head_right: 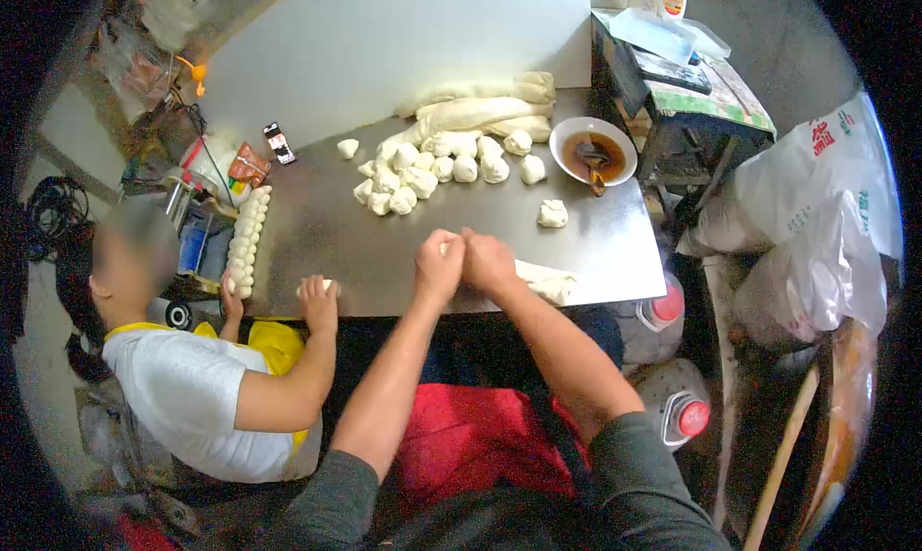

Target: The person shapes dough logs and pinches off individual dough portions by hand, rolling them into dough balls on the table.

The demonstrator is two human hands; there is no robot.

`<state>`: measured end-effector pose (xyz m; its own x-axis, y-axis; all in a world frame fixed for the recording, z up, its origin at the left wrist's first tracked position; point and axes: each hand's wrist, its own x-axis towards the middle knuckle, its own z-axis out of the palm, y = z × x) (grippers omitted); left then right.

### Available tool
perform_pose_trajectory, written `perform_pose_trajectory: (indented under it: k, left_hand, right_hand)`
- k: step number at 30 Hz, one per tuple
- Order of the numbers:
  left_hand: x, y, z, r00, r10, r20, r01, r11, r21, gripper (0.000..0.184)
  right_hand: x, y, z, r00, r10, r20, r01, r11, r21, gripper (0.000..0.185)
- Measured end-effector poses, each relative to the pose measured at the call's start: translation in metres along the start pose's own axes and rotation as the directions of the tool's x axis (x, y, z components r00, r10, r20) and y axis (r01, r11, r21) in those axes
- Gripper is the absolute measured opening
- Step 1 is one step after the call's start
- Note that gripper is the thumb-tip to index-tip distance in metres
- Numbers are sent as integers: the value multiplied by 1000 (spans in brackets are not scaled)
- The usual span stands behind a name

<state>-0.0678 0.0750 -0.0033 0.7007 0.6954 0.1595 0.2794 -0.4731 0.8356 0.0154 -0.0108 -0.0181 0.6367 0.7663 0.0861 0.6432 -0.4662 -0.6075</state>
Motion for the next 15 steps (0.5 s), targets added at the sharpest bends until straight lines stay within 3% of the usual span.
perform_pose_trajectory:
  k: [2, 3, 4, 5, 6, 7, 8, 10, 12, 15]
  left_hand:
    - [-12, 10, 20, 963, 93, -254, -68, 992, 109, 37]
    - [-13, 14, 28, 887, 200, -417, -170, 980, 108, 39]
    - [-11, 13, 26, 886, 201, -418, -170, 979, 110, 39]
    - [-7, 10, 23, 958, 46, -284, -53, 998, -16, 39]
    - [-3, 7, 19, 986, -102, -130, 86, 989, -123, 39]
    - [1, 3, 14, 984, -168, -60, 164, 984, -71, 39]
    - [2, 0, 11, 982, -171, -74, 166, 984, -69, 39]
    - [0, -3, 8, 988, -17, -156, 34, 994, 105, 39]
    - [1, -4, 6, 986, 3, -164, 13, 995, 98, 38]
    - [1, -2, -2, 978, 163, -127, -142, 977, 161, 36]
  right_hand:
    - [0, 16, 19, 994, -104, -33, 102, 992, -70, 28]
    - [-4, 12, 15, 1000, -8, -6, 8, 1000, 1, 28]
    - [-9, 6, 14, 996, 88, 33, -90, 993, 70, 27]
    - [-15, 4, 21, 992, 42, -117, -43, 999, -8, 25]
    - [-14, 5, 29, 993, 38, -112, -39, 999, -6, 25]
    - [-11, 6, 37, 987, 43, -153, -54, 996, -69, 23]
    - [-8, 6, 43, 979, 41, -198, -68, 989, -129, 20]
    - [-13, -4, 41, 976, -13, -216, -23, 987, -161, 18]
    - [-12, -9, 37, 986, 38, -162, -73, 973, -220, 20]
    - [-7, -15, 25, 990, 135, -28, -138, 972, -188, 24]
